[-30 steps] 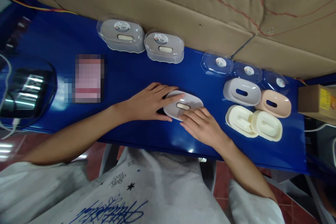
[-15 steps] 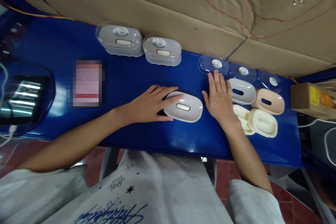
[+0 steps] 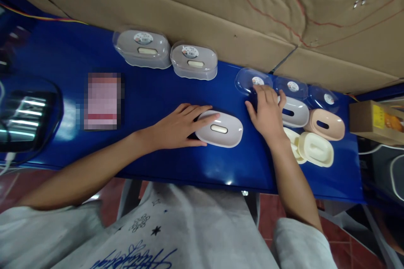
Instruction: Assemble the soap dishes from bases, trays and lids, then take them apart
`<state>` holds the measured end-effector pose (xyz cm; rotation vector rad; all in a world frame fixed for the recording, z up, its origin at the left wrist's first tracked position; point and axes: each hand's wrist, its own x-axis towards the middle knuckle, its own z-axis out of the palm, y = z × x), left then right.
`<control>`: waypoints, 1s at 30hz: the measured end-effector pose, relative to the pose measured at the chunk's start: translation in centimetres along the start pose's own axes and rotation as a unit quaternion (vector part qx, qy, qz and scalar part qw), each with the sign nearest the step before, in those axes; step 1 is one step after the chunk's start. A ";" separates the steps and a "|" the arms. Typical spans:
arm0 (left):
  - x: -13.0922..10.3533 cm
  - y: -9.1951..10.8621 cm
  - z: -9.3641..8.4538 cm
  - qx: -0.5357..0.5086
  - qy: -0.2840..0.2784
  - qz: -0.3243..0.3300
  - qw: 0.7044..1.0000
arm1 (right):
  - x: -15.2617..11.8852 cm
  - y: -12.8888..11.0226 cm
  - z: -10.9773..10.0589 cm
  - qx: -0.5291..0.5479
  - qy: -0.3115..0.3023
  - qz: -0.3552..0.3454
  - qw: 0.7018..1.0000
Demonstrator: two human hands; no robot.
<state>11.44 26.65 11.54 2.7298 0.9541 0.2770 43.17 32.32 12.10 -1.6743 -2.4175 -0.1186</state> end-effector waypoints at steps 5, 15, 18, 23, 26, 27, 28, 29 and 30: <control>-0.1 0.0 -0.1 -0.009 -0.003 0.000 1.000 | -1.0 0.1 -0.4 -0.001 0.006 0.000 1.000; -0.2 -0.4 -0.4 -0.116 0.044 -0.065 0.990 | -1.8 -0.2 -1.4 0.066 0.043 -0.038 0.996; -0.1 -1.1 -0.4 -0.115 0.054 -0.099 0.987 | -2.2 -1.1 -2.2 0.131 0.062 -0.083 0.986; -0.1 -1.9 -0.3 -0.128 0.057 -0.100 0.985 | -3.2 -3.0 -2.3 0.160 0.003 -0.151 0.975; -0.1 -1.9 -0.2 -0.126 0.058 -0.094 0.986 | -3.6 -3.9 -1.8 0.167 -0.031 -0.173 0.970; -0.1 -1.8 -0.2 -0.126 0.058 -0.091 0.986 | -3.7 -4.1 -1.7 0.170 -0.036 -0.179 0.968; -0.1 -1.8 -0.2 -0.126 0.057 -0.089 0.986 | -3.7 -4.3 -1.5 0.173 -0.038 -0.184 0.967; -0.1 -1.8 -0.3 -0.127 0.055 -0.087 0.986 | -3.8 -4.4 -1.4 0.176 -0.038 -0.188 0.966; -0.1 -1.7 -0.3 -0.129 0.052 -0.087 0.987 | -3.8 -4.5 -1.4 0.178 -0.037 -0.191 0.965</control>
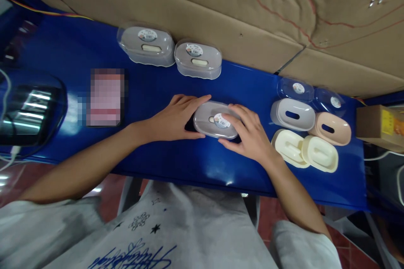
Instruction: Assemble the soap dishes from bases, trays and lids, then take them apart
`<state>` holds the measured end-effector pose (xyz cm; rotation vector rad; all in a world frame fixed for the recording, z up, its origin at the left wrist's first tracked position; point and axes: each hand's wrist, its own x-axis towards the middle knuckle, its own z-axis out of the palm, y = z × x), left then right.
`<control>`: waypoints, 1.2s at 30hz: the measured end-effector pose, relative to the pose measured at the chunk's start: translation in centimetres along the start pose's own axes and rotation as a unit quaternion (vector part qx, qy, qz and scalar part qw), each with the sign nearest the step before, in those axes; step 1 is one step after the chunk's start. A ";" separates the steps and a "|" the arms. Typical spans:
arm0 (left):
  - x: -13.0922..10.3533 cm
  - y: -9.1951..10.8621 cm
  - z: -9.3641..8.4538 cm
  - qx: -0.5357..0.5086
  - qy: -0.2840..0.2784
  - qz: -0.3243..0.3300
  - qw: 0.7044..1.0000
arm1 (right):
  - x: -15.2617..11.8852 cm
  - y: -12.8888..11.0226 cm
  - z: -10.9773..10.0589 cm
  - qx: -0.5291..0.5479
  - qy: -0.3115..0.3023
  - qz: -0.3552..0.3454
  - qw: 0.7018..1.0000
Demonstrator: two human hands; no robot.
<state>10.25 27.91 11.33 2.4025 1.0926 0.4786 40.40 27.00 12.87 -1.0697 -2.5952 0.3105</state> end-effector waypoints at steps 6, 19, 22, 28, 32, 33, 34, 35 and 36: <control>0.0 0.0 -0.2 0.001 -0.006 -0.001 1.000 | 0.0 -0.2 0.0 -0.006 0.001 -0.013 1.000; 0.0 -0.1 -0.2 0.001 0.004 0.029 1.000 | 0.0 -0.4 -0.1 -0.011 -0.004 -0.019 1.000; 0.0 -0.1 -0.3 -0.008 0.004 0.026 1.000 | 0.0 -0.5 -0.2 -0.013 -0.026 -0.007 1.000; 0.1 -0.6 -0.2 -0.048 -0.006 0.034 0.998 | 0.2 -0.5 -0.2 -0.002 -0.040 -0.020 0.999; 0.2 -0.7 -0.1 -0.057 -0.009 0.031 0.998 | 0.3 -0.5 -0.1 0.009 -0.035 -0.016 0.999; 0.2 -0.7 -0.2 -0.056 -0.008 0.030 0.998 | 0.3 -0.4 -0.1 0.011 -0.034 -0.013 0.999; 0.2 -0.7 -0.2 -0.053 -0.008 0.030 0.998 | 0.3 -0.4 0.0 0.013 -0.033 -0.012 0.999; 0.2 -0.6 -0.2 -0.050 -0.009 0.030 0.998 | 0.3 -0.4 0.0 0.015 -0.029 -0.014 0.999; 0.2 -0.6 -0.3 -0.047 -0.010 0.029 0.998 | 0.3 -0.4 0.0 0.016 -0.024 -0.017 0.999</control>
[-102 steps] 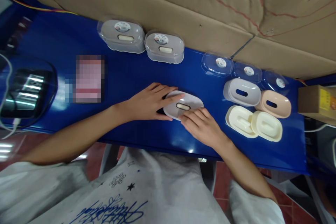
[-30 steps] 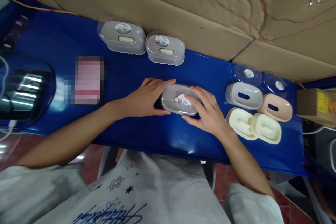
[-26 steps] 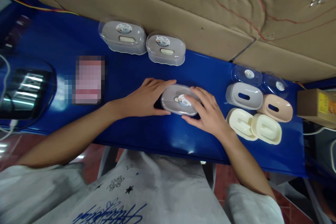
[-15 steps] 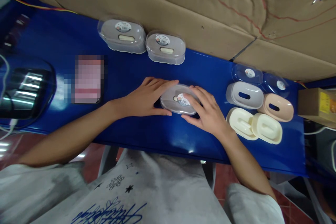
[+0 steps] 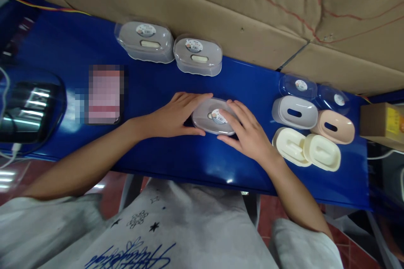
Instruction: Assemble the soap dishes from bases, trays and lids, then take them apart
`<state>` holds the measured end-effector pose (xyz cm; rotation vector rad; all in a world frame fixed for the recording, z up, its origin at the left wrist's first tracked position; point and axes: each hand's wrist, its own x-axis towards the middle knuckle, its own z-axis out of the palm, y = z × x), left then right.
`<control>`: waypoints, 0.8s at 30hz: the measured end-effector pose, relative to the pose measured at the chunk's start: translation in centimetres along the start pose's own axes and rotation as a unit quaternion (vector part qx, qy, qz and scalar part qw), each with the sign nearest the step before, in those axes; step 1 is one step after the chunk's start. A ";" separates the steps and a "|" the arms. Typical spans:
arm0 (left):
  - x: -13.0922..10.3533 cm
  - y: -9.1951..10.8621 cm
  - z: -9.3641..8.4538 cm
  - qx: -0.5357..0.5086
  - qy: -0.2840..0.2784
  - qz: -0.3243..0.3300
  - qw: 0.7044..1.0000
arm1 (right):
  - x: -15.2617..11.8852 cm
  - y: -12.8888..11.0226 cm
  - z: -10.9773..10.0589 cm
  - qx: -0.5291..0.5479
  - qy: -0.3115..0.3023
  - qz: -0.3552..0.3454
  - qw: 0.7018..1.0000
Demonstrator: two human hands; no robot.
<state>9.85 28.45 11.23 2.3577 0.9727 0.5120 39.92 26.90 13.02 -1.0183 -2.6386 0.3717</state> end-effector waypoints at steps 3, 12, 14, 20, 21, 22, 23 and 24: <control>0.0 0.2 0.0 0.016 0.002 0.004 1.000 | -0.1 0.0 -0.1 -0.007 0.006 -0.006 1.000; -0.1 0.7 0.3 0.092 0.053 0.018 0.994 | -0.2 1.5 -0.6 -0.059 0.038 0.028 0.997; -0.1 0.7 0.2 0.116 0.065 0.007 0.991 | -0.1 2.3 -0.5 -0.093 0.079 0.083 0.989; -0.2 1.5 0.2 0.161 0.062 -0.009 0.985 | 0.4 3.6 0.1 -0.136 0.154 0.133 0.970; -0.2 1.7 0.2 0.165 0.059 -0.006 0.985 | 0.6 3.5 0.2 -0.134 0.143 0.123 0.973; -0.2 1.8 0.3 0.168 0.055 -0.003 0.984 | 0.7 3.2 0.4 -0.129 0.128 0.110 0.977; -0.2 1.9 0.5 0.173 0.052 0.000 0.984 | 0.9 2.8 0.5 -0.122 0.112 0.097 0.981; -0.3 1.9 0.6 0.178 0.050 0.004 0.983 | 1.1 2.4 0.7 -0.113 0.096 0.085 0.985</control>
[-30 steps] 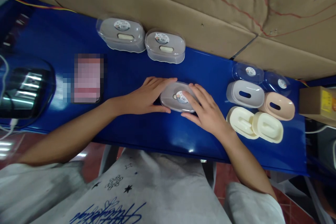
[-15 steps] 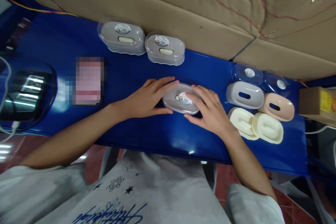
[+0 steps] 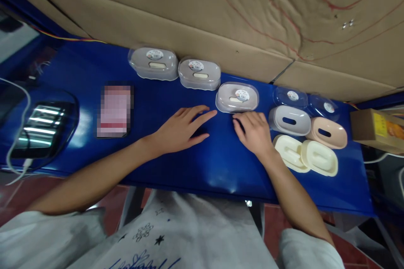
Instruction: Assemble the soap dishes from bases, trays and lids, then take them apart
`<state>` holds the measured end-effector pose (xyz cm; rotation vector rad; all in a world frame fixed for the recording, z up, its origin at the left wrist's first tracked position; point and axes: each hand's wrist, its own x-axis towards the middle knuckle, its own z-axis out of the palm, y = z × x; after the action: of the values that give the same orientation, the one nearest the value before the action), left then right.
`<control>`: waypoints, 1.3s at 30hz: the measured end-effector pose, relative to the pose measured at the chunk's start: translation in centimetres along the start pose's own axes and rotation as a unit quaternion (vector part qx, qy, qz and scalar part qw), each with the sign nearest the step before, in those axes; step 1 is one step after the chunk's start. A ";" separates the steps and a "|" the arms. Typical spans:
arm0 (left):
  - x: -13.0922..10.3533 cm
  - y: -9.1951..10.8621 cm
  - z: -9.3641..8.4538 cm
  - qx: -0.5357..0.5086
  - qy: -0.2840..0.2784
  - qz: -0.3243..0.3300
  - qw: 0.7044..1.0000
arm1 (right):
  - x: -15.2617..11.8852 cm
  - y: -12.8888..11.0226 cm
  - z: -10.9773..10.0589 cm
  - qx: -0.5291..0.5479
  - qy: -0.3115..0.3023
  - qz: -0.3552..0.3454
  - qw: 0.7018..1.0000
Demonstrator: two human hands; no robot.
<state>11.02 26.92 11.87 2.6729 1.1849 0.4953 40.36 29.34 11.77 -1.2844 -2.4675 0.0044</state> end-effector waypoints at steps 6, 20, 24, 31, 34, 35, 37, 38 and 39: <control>-0.1 0.1 0.6 0.031 0.004 0.017 0.999 | 0.3 -1.5 0.7 0.013 -0.065 -0.029 0.997; -0.2 0.4 0.4 0.055 -0.013 0.043 0.997 | -2.9 4.5 -8.0 -0.171 -0.047 0.261 0.949; -0.2 0.3 0.5 0.052 -0.017 0.054 0.997 | -4.2 4.2 -8.1 -0.135 -0.212 0.245 0.936; -0.1 0.0 0.7 0.053 -0.010 0.059 0.997 | -3.4 1.9 -7.6 0.023 -0.226 0.181 0.957; 0.0 0.0 0.7 0.044 -0.005 0.065 0.997 | -2.9 0.5 -7.1 0.125 -0.211 0.124 0.961; 0.0 0.0 0.7 0.038 -0.003 0.068 0.997 | -2.7 0.0 -6.8 0.155 -0.203 0.097 0.962; -0.1 0.1 0.7 0.024 -0.003 0.083 0.996 | -2.5 -1.0 -6.1 0.212 -0.189 0.038 0.958; -0.1 0.2 0.7 0.018 -0.006 0.093 0.995 | -2.4 -1.4 -5.7 0.236 -0.186 0.009 0.954; -0.2 0.3 0.7 0.013 -0.011 0.105 0.994 | -2.3 -1.7 -5.5 0.257 -0.182 -0.016 0.949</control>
<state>11.35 26.59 11.25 2.8326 0.9158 0.4820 41.97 25.68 16.49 -1.0779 -2.5236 0.8895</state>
